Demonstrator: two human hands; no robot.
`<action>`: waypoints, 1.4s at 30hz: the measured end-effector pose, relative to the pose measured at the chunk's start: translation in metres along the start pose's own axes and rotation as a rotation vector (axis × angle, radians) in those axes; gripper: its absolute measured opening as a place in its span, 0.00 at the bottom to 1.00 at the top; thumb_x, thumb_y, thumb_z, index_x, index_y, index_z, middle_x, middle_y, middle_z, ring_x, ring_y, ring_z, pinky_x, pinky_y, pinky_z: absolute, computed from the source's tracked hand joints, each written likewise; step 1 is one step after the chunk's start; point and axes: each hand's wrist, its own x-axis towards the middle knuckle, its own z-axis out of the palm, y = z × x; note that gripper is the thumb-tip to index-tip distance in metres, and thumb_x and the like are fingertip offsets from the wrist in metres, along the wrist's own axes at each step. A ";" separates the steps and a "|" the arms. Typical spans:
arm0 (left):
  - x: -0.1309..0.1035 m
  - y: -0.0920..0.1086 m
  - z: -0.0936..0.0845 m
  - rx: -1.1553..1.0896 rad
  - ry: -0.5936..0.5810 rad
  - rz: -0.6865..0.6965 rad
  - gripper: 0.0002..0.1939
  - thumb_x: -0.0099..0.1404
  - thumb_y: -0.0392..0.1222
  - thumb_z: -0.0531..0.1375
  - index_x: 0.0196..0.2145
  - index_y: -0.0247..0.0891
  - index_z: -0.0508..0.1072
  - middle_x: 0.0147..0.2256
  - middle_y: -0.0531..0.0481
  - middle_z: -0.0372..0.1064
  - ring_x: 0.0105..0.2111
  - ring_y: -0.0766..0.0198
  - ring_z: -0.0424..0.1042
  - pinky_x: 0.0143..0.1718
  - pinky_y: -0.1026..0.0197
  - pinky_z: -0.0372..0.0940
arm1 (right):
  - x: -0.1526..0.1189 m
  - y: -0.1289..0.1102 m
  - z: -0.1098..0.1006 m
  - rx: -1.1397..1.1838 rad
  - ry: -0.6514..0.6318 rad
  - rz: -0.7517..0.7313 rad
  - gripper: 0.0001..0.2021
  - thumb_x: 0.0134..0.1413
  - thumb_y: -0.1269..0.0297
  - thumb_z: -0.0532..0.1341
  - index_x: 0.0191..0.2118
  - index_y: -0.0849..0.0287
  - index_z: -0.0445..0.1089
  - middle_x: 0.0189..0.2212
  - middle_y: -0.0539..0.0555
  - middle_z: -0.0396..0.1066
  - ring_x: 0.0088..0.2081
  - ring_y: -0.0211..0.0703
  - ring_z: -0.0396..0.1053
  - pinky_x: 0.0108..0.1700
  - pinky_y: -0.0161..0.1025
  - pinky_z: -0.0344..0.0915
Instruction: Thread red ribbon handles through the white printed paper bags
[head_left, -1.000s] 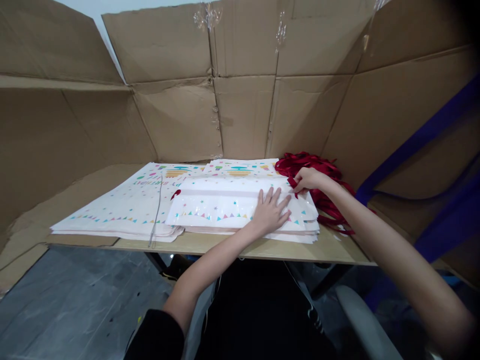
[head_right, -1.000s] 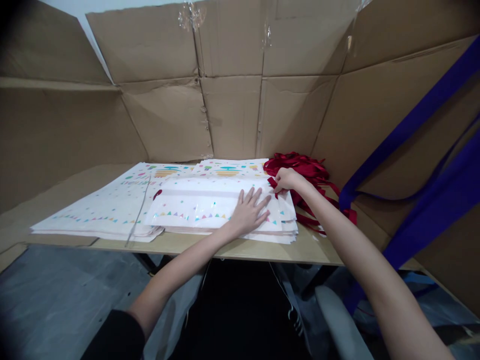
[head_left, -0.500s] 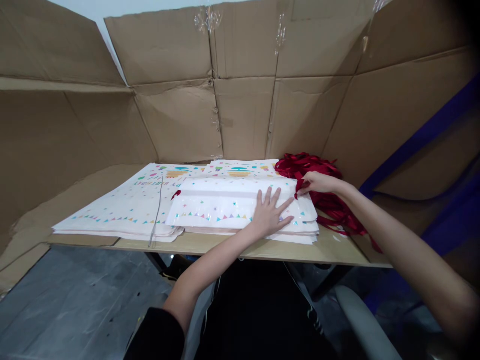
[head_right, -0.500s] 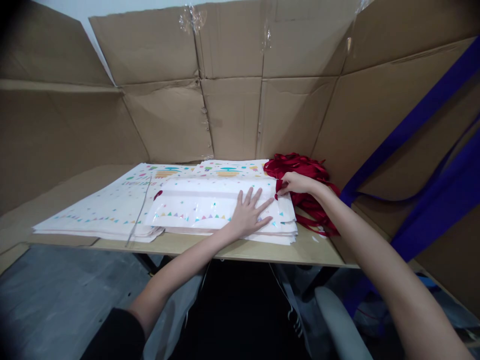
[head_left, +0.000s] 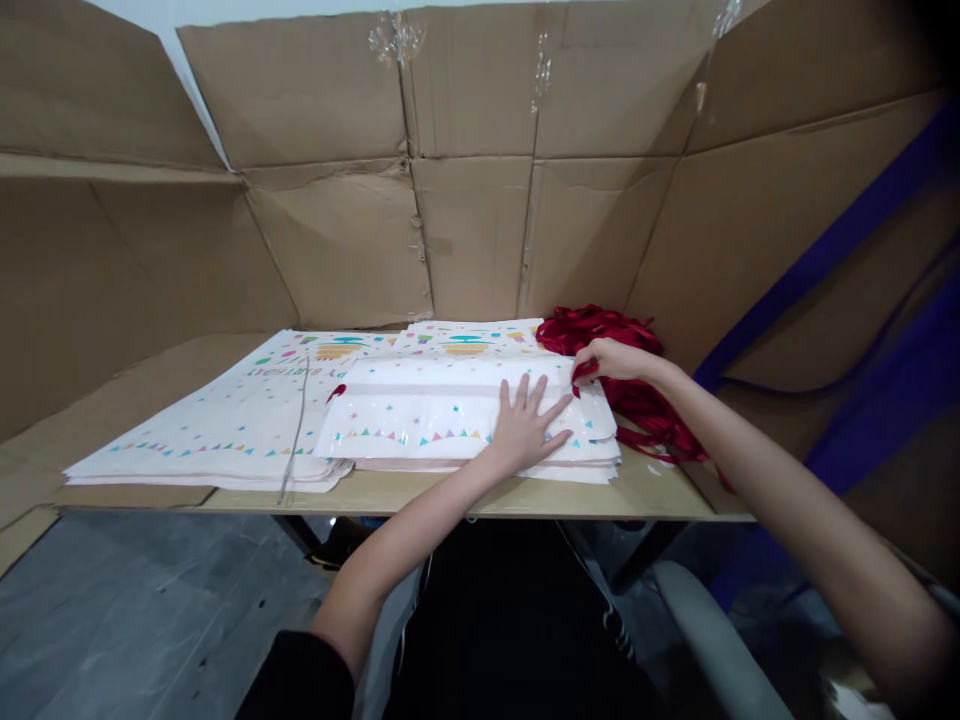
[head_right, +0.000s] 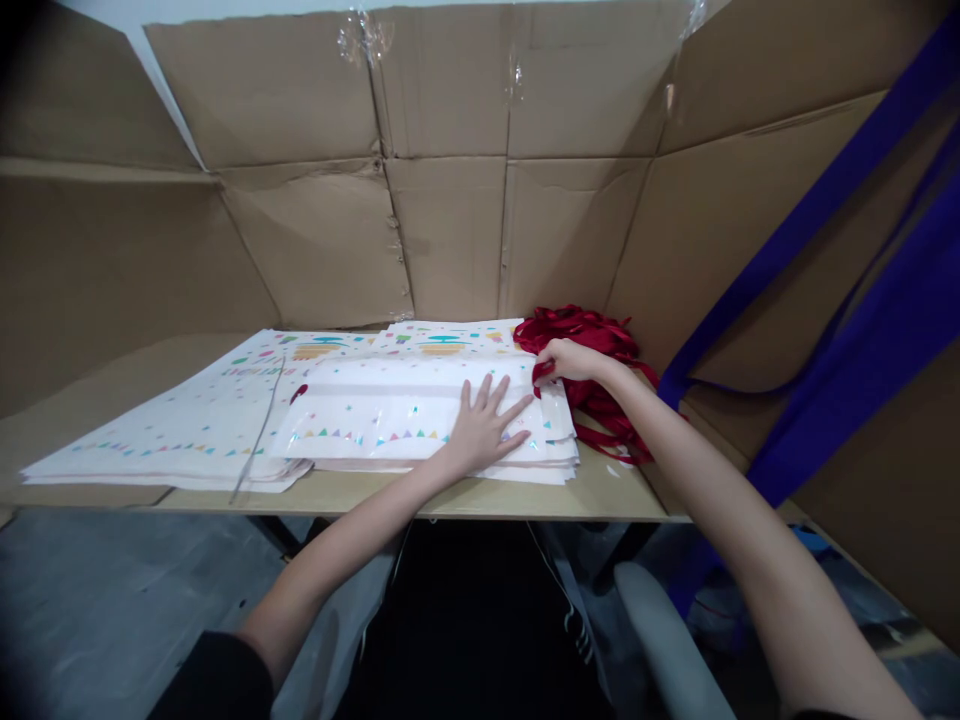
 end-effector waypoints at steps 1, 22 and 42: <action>0.000 0.000 -0.001 -0.002 -0.006 0.000 0.29 0.67 0.61 0.47 0.64 0.54 0.56 0.66 0.42 0.45 0.65 0.40 0.41 0.59 0.31 0.38 | 0.003 0.001 0.001 0.004 -0.001 -0.026 0.12 0.42 0.58 0.63 0.30 0.60 0.77 0.28 0.50 0.75 0.33 0.42 0.69 0.37 0.33 0.61; 0.013 0.019 -0.006 -0.023 -0.063 -0.092 0.31 0.63 0.65 0.50 0.62 0.59 0.59 0.65 0.40 0.48 0.63 0.30 0.41 0.53 0.22 0.38 | 0.028 -0.020 -0.008 0.082 -0.047 0.142 0.14 0.33 0.57 0.70 0.19 0.60 0.67 0.15 0.49 0.67 0.22 0.39 0.67 0.27 0.34 0.60; 0.012 0.018 -0.002 -0.026 -0.086 -0.015 0.30 0.67 0.62 0.45 0.64 0.54 0.54 0.66 0.50 0.46 0.65 0.39 0.39 0.54 0.20 0.33 | 0.033 -0.009 -0.005 0.068 -0.008 0.066 0.16 0.32 0.52 0.69 0.22 0.62 0.72 0.17 0.49 0.66 0.22 0.35 0.59 0.26 0.34 0.53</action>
